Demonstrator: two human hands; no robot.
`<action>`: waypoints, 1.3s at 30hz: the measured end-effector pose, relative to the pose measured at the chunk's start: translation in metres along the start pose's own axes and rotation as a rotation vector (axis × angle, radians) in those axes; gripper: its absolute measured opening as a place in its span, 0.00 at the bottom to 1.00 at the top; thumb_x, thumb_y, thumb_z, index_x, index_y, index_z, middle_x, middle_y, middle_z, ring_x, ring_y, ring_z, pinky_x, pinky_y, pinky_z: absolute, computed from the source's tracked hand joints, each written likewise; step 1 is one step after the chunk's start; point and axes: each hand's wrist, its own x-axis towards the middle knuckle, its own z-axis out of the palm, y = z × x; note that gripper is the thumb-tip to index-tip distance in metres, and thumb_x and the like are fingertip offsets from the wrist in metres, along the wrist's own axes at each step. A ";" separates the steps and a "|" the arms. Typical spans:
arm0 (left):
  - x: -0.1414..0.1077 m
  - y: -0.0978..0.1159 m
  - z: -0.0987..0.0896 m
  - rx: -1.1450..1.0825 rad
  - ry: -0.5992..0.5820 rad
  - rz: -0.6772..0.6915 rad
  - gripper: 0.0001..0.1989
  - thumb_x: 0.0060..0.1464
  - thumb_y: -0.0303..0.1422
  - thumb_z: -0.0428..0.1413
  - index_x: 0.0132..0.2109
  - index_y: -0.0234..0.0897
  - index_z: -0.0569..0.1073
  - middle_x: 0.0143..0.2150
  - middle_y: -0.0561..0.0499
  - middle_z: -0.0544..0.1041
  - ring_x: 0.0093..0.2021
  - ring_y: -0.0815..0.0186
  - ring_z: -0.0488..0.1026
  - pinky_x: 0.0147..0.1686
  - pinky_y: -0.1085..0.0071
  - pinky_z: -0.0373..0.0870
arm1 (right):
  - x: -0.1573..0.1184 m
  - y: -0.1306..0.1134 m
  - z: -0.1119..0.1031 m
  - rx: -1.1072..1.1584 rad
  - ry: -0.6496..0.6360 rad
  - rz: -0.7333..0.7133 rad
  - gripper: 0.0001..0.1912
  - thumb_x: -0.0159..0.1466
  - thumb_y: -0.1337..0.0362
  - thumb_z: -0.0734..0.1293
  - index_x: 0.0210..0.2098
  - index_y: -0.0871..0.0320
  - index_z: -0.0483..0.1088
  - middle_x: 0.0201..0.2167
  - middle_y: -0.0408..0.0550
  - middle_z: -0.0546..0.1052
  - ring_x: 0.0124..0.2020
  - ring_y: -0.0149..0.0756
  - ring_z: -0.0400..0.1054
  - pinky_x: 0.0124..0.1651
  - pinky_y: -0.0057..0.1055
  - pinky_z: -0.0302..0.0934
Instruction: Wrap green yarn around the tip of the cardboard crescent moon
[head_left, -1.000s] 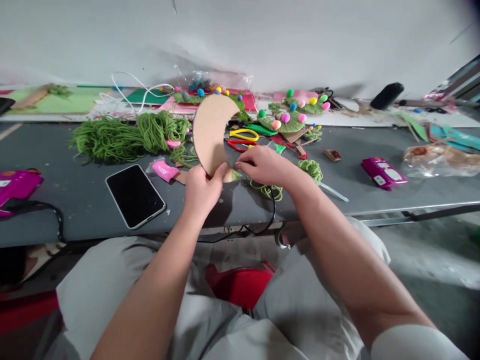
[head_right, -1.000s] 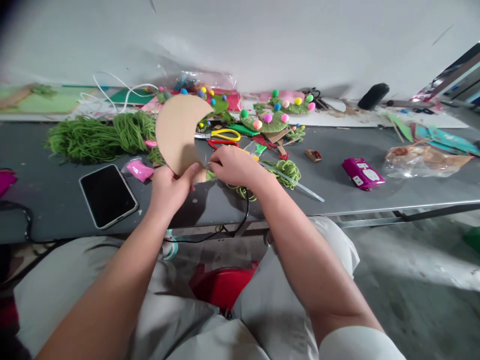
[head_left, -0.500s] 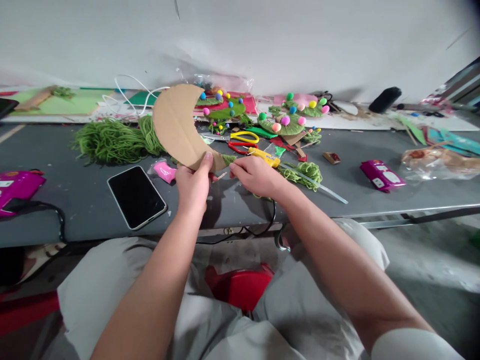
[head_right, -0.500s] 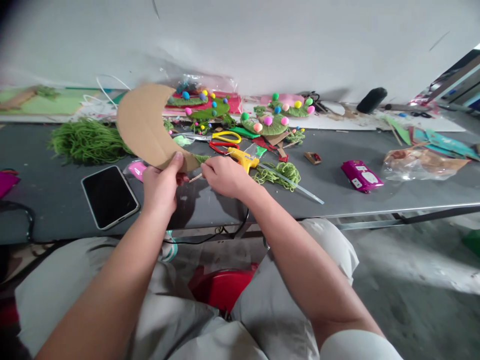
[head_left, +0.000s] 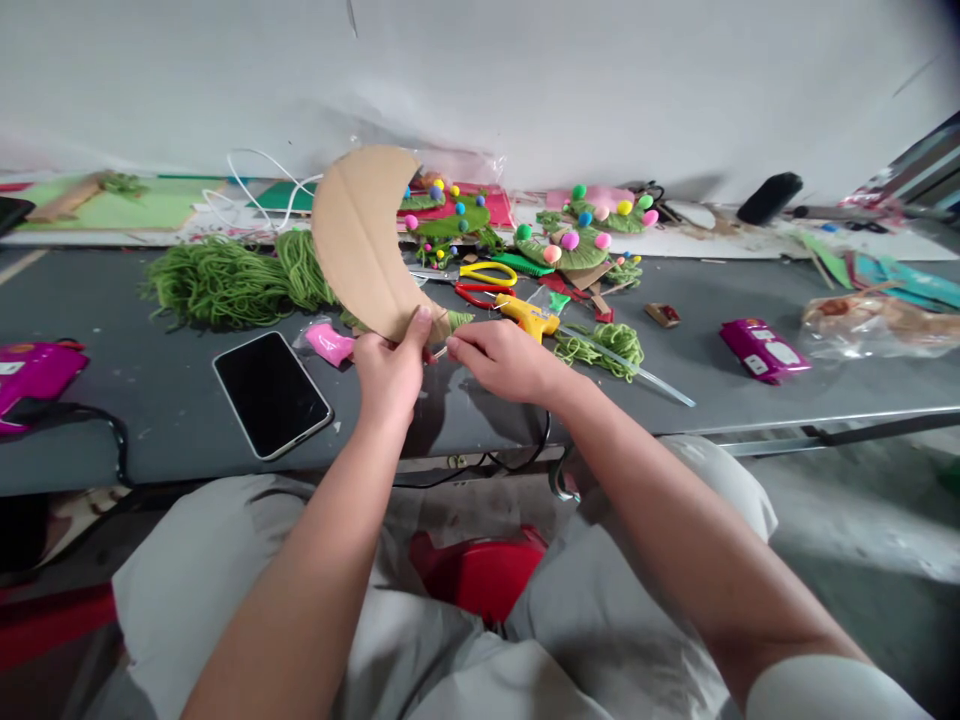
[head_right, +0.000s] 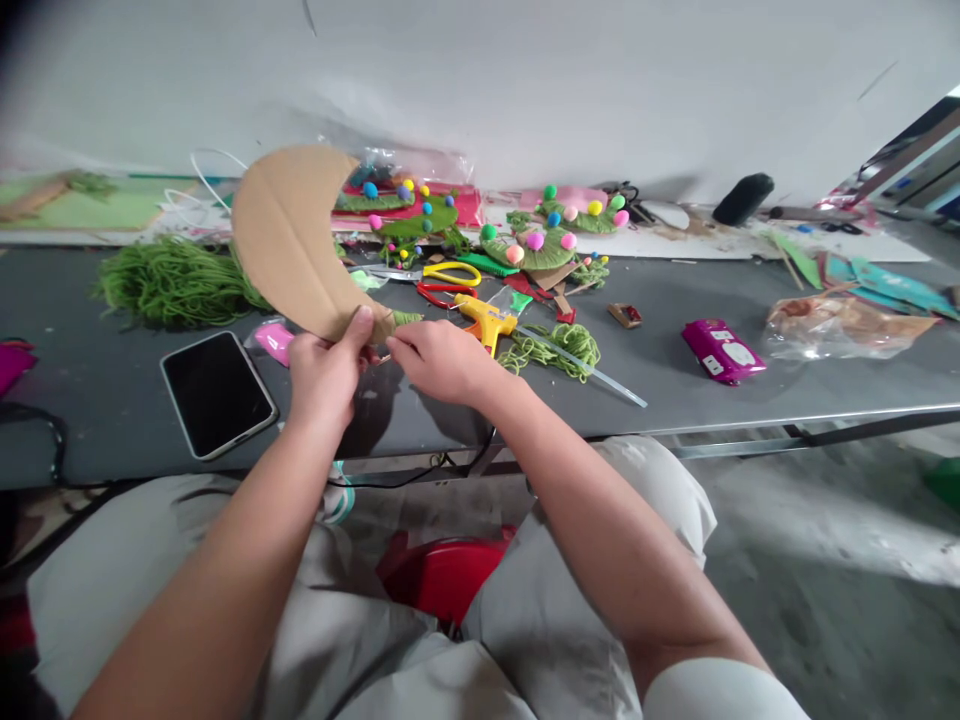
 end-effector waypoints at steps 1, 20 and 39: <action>-0.001 0.000 0.000 0.008 0.001 -0.002 0.19 0.49 0.44 0.70 0.25 0.33 0.75 0.19 0.53 0.71 0.17 0.72 0.66 0.16 0.75 0.62 | 0.000 -0.001 0.001 -0.024 -0.010 0.011 0.17 0.72 0.62 0.58 0.29 0.59 0.70 0.28 0.45 0.73 0.29 0.31 0.61 0.35 0.30 0.50; -0.001 0.014 -0.003 -0.342 -0.206 -0.316 0.18 0.39 0.36 0.75 0.36 0.33 0.79 0.30 0.51 0.76 0.21 0.76 0.65 0.17 0.78 0.59 | 0.010 0.040 0.001 0.119 -0.075 -0.002 0.15 0.66 0.68 0.64 0.47 0.60 0.81 0.44 0.51 0.84 0.45 0.40 0.75 0.50 0.32 0.64; -0.013 0.007 -0.005 0.430 -0.176 0.150 0.22 0.58 0.46 0.64 0.23 0.37 0.72 0.17 0.49 0.70 0.20 0.65 0.67 0.21 0.71 0.56 | 0.006 0.016 -0.020 0.008 0.005 0.000 0.12 0.63 0.65 0.62 0.27 0.60 0.74 0.23 0.43 0.69 0.27 0.29 0.57 0.33 0.32 0.50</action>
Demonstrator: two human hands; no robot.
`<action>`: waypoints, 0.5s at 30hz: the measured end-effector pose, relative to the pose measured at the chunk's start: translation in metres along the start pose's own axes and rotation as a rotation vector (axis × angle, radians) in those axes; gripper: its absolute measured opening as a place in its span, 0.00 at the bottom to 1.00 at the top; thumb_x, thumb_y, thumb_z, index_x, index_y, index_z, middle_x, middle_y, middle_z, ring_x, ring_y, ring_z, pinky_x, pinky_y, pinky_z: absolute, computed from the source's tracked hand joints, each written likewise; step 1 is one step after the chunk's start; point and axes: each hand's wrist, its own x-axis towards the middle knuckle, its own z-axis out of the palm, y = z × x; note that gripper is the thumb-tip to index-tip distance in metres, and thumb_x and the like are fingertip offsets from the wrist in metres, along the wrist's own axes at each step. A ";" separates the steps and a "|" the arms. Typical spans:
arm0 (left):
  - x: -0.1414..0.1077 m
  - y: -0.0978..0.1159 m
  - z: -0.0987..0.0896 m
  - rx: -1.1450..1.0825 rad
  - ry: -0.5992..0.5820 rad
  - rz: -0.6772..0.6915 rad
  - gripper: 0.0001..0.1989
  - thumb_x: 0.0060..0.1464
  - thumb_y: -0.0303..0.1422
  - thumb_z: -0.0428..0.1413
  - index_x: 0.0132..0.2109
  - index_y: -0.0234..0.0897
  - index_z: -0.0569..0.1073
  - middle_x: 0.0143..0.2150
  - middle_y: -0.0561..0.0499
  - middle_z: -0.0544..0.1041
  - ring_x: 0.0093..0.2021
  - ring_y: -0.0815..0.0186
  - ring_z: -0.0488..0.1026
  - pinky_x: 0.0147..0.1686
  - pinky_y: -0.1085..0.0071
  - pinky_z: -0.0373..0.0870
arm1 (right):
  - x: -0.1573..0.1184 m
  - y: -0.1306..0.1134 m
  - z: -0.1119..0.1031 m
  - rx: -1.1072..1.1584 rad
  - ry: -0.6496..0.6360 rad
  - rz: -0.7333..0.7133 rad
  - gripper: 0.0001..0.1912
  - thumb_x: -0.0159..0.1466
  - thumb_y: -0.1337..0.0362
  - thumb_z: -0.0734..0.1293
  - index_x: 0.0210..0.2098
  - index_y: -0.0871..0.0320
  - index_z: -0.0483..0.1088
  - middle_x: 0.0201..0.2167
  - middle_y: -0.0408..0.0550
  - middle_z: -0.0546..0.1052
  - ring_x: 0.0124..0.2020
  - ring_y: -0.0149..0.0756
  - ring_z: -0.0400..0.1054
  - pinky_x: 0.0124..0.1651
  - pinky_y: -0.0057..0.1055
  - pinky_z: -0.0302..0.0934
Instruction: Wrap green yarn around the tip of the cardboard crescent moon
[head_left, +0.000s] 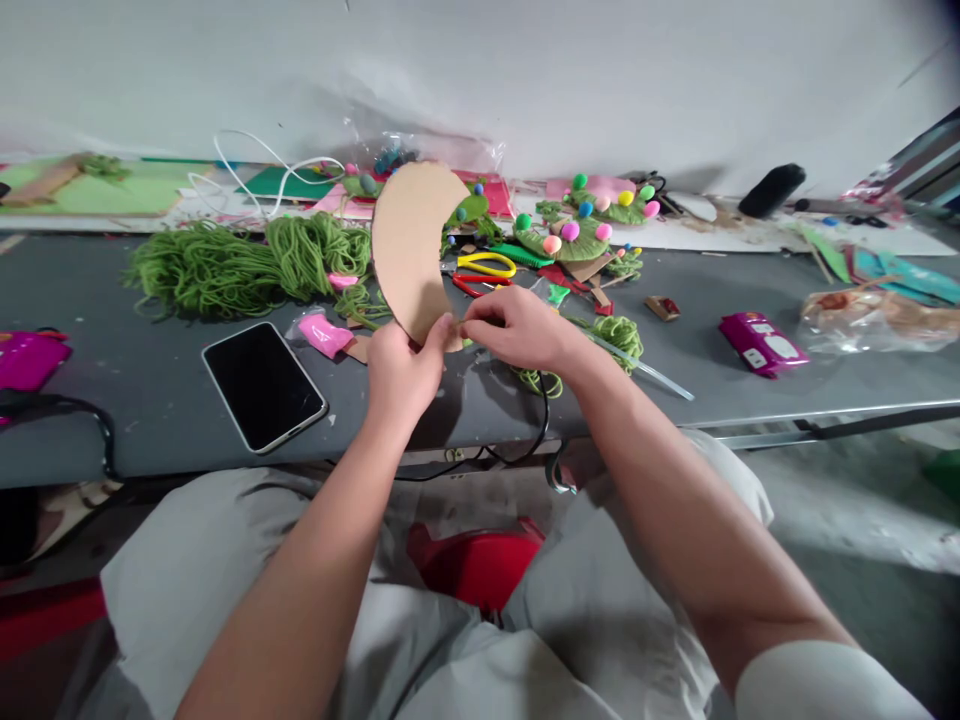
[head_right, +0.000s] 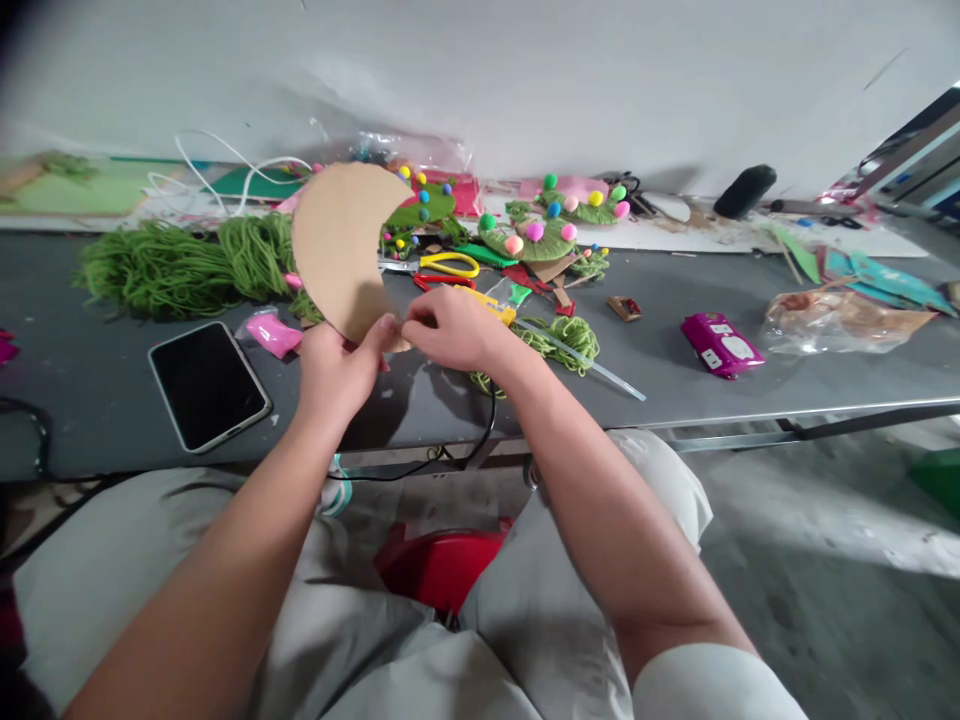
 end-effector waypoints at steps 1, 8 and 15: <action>0.001 -0.001 0.000 -0.013 0.007 -0.001 0.22 0.58 0.46 0.64 0.23 0.36 0.73 0.17 0.49 0.70 0.19 0.65 0.67 0.21 0.71 0.56 | 0.000 -0.001 0.003 -0.005 0.000 -0.010 0.12 0.64 0.65 0.61 0.29 0.61 0.74 0.24 0.43 0.70 0.27 0.29 0.57 0.34 0.32 0.50; 0.010 -0.005 0.008 -0.402 0.166 -0.157 0.16 0.52 0.43 0.68 0.29 0.34 0.77 0.24 0.51 0.75 0.19 0.69 0.68 0.18 0.74 0.64 | -0.007 -0.008 0.022 -0.066 0.006 0.042 0.14 0.69 0.64 0.60 0.29 0.59 0.72 0.28 0.46 0.73 0.30 0.31 0.60 0.35 0.31 0.50; 0.013 0.006 0.001 -0.751 0.128 -0.347 0.15 0.45 0.36 0.73 0.33 0.34 0.77 0.28 0.53 0.75 0.19 0.76 0.64 0.16 0.79 0.60 | -0.005 0.002 0.032 0.060 0.041 0.000 0.17 0.71 0.62 0.60 0.27 0.59 0.69 0.25 0.43 0.68 0.29 0.30 0.58 0.35 0.30 0.50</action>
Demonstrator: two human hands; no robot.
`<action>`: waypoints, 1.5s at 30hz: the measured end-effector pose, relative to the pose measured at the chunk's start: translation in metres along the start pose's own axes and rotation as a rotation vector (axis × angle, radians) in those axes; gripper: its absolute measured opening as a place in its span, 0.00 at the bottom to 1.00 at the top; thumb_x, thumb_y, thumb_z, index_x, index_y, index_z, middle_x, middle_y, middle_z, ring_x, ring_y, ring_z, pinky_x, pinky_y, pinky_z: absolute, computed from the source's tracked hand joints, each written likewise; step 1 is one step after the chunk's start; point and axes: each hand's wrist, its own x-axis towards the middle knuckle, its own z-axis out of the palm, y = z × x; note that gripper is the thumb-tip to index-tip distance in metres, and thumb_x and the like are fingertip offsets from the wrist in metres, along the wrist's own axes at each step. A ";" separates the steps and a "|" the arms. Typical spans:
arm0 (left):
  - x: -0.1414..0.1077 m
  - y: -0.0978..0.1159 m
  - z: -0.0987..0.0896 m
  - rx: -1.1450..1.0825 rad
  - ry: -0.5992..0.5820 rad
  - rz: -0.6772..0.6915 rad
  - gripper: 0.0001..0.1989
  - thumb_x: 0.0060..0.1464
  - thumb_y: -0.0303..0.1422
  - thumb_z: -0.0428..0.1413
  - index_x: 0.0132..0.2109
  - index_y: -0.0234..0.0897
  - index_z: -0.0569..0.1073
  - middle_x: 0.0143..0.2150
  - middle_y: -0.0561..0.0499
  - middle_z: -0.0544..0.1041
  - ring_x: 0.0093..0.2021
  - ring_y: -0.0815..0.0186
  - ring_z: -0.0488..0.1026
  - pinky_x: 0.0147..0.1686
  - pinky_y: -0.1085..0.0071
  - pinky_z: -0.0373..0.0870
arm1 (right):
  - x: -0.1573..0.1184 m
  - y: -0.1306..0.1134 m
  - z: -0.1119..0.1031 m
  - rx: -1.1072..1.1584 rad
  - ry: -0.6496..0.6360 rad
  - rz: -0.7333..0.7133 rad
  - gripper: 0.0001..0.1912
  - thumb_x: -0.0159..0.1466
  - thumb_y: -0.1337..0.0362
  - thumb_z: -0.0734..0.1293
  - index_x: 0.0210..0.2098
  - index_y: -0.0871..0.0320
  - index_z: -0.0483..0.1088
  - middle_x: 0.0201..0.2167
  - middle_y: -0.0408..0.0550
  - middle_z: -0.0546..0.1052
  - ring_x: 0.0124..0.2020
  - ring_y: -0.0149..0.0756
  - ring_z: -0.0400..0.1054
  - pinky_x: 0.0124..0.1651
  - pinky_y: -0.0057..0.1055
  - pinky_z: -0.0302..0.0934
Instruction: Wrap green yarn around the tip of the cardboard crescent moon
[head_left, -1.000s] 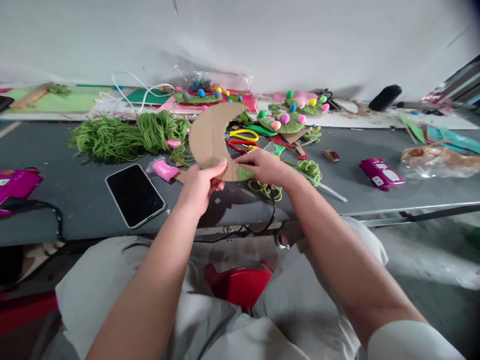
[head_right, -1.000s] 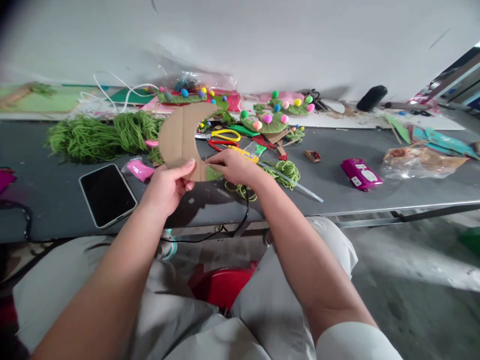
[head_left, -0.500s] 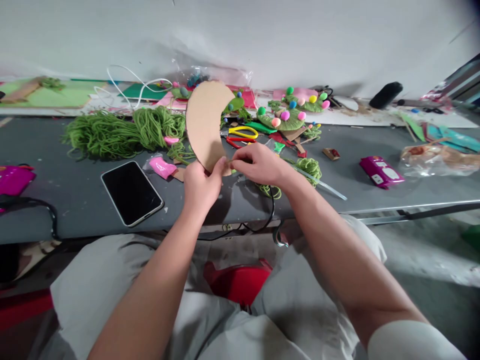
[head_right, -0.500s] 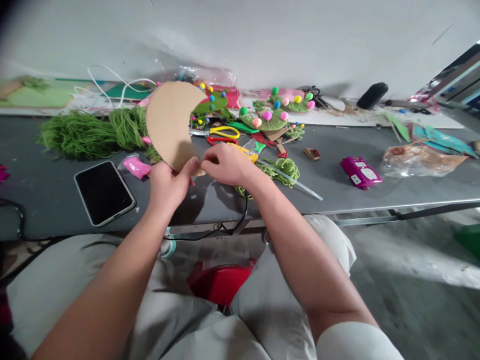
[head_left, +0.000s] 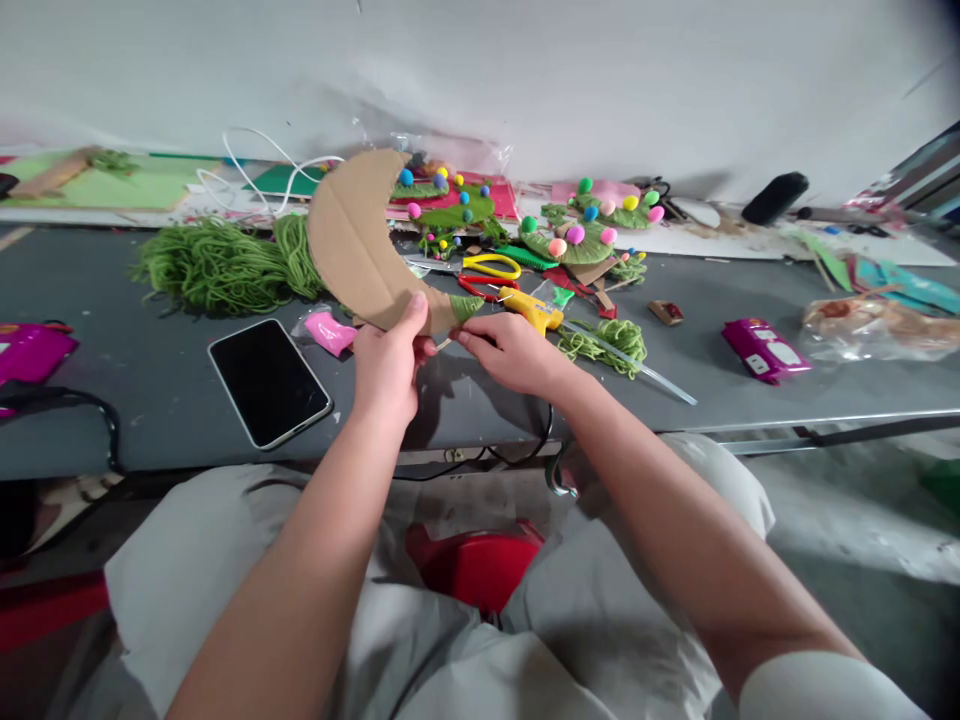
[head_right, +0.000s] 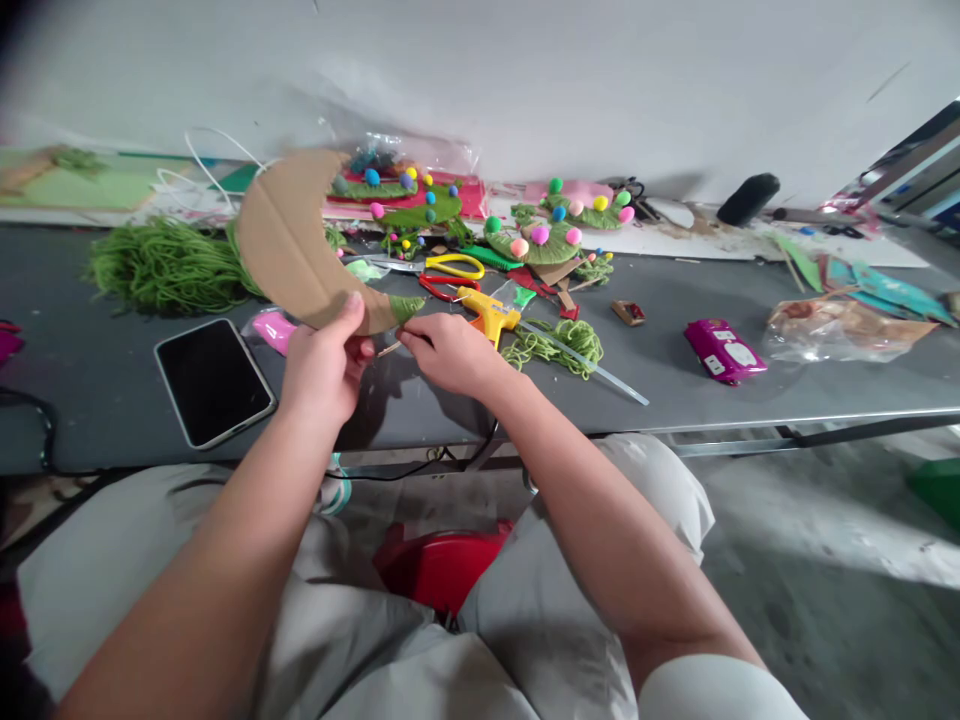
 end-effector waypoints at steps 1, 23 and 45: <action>0.000 0.001 -0.001 -0.027 -0.025 -0.015 0.16 0.44 0.37 0.74 0.33 0.35 0.76 0.28 0.54 0.75 0.19 0.77 0.64 0.16 0.80 0.60 | 0.001 0.003 0.001 0.032 0.005 -0.015 0.17 0.71 0.61 0.60 0.26 0.59 0.69 0.24 0.42 0.68 0.28 0.30 0.58 0.35 0.30 0.51; -0.012 -0.005 -0.005 0.980 -0.156 0.310 0.23 0.57 0.47 0.61 0.22 0.38 0.68 0.19 0.51 0.69 0.22 0.65 0.66 0.23 0.69 0.55 | 0.011 0.001 -0.038 -0.398 -0.139 0.130 0.14 0.67 0.64 0.63 0.36 0.59 0.82 0.35 0.53 0.80 0.34 0.36 0.66 0.37 0.34 0.52; -0.004 -0.013 -0.002 0.331 -0.022 0.201 0.20 0.56 0.48 0.64 0.28 0.38 0.73 0.22 0.53 0.71 0.19 0.69 0.66 0.19 0.72 0.61 | -0.005 -0.020 -0.007 -0.132 -0.050 0.139 0.18 0.72 0.60 0.59 0.30 0.59 0.73 0.29 0.48 0.75 0.30 0.32 0.63 0.35 0.31 0.50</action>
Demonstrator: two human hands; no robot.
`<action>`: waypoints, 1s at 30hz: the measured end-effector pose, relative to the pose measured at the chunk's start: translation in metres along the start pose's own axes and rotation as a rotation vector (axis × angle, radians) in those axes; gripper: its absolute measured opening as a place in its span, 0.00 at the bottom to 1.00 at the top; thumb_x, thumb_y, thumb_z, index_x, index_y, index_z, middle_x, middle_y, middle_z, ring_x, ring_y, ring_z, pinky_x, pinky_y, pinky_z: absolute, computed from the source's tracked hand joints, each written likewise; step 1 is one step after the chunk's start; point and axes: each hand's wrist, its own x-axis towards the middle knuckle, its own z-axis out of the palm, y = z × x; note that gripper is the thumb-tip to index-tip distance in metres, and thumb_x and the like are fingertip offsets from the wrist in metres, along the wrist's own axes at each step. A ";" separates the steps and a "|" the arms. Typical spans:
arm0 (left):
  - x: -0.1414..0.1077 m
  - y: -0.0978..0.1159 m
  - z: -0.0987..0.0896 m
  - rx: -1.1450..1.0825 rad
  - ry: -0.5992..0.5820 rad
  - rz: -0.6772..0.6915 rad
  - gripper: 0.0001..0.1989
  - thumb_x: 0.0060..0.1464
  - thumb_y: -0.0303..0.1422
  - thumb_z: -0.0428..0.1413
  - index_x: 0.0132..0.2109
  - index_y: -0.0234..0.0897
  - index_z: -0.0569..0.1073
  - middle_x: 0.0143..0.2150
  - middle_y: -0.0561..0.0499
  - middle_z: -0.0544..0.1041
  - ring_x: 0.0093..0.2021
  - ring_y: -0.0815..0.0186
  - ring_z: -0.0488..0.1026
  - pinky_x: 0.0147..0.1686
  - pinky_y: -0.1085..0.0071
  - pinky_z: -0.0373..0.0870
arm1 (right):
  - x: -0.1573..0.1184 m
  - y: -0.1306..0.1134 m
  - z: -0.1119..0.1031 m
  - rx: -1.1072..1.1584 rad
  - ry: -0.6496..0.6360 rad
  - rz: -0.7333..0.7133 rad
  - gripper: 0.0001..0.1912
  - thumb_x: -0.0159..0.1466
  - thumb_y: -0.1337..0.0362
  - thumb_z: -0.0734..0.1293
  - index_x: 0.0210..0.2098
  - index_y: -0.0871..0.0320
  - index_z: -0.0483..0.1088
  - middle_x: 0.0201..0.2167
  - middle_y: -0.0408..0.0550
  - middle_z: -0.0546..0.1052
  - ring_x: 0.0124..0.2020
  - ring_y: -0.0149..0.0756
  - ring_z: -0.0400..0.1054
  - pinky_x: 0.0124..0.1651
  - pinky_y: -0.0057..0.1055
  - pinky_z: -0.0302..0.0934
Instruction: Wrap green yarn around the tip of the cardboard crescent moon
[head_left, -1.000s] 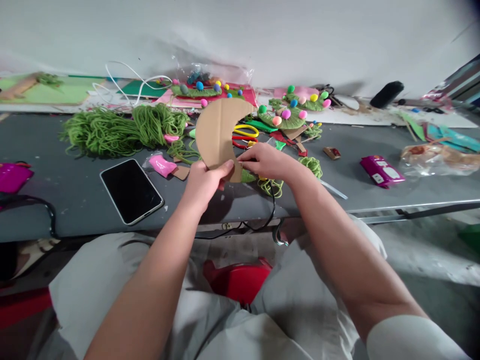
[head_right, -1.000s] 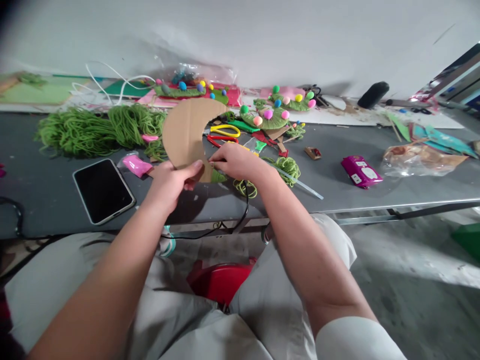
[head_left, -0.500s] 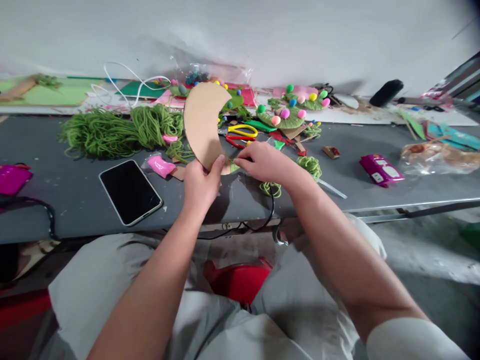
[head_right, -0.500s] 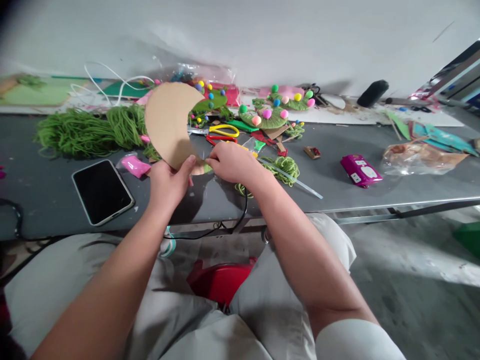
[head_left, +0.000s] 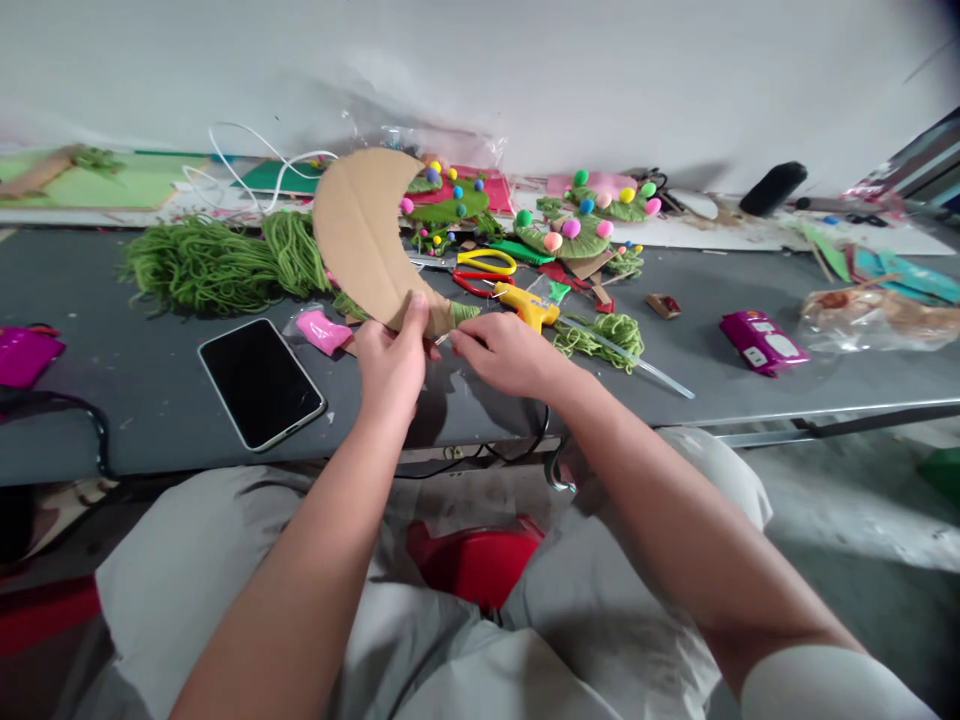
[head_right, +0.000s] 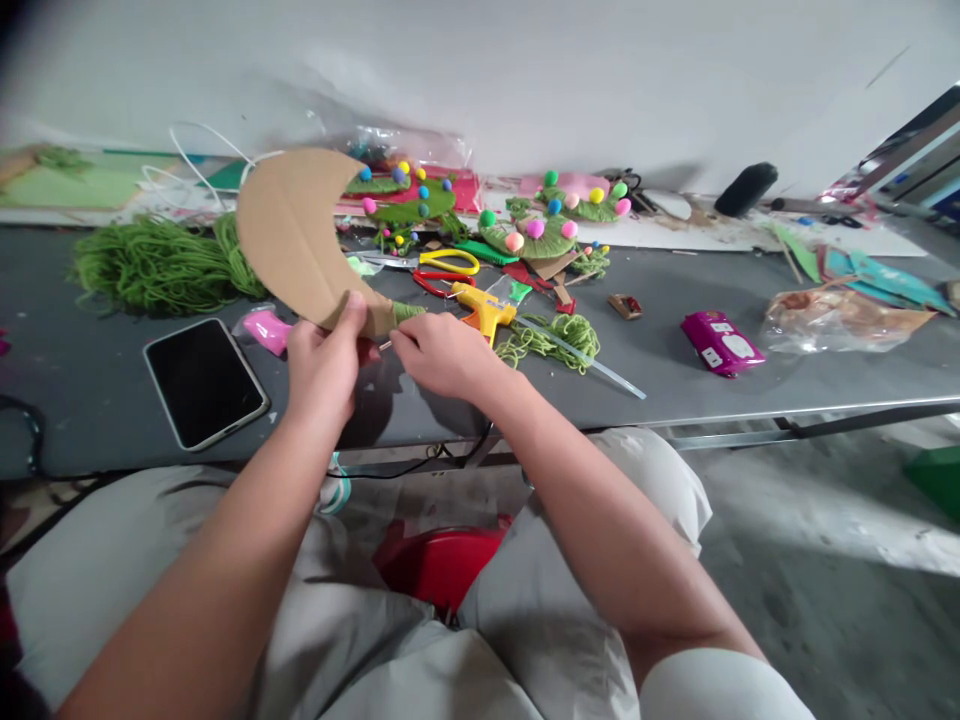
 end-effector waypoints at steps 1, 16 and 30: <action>0.001 0.001 0.001 -0.065 0.010 -0.029 0.18 0.55 0.47 0.65 0.30 0.38 0.73 0.24 0.53 0.72 0.19 0.70 0.66 0.20 0.72 0.62 | -0.001 0.000 0.005 0.002 -0.001 0.011 0.19 0.72 0.59 0.58 0.30 0.59 0.74 0.30 0.49 0.76 0.30 0.32 0.64 0.35 0.32 0.50; 0.005 0.013 -0.004 -0.373 -0.129 -0.267 0.15 0.44 0.36 0.71 0.35 0.35 0.76 0.30 0.53 0.75 0.19 0.76 0.63 0.16 0.76 0.57 | 0.014 0.031 0.004 0.060 -0.030 -0.047 0.14 0.68 0.65 0.64 0.44 0.59 0.81 0.41 0.54 0.83 0.40 0.40 0.72 0.43 0.32 0.60; 0.007 0.009 -0.013 0.176 -0.304 -0.126 0.14 0.46 0.38 0.71 0.32 0.31 0.80 0.28 0.44 0.79 0.22 0.65 0.71 0.18 0.73 0.64 | 0.022 0.043 -0.015 -0.093 -0.055 -0.192 0.15 0.67 0.63 0.62 0.30 0.58 0.79 0.28 0.46 0.76 0.32 0.33 0.63 0.38 0.33 0.52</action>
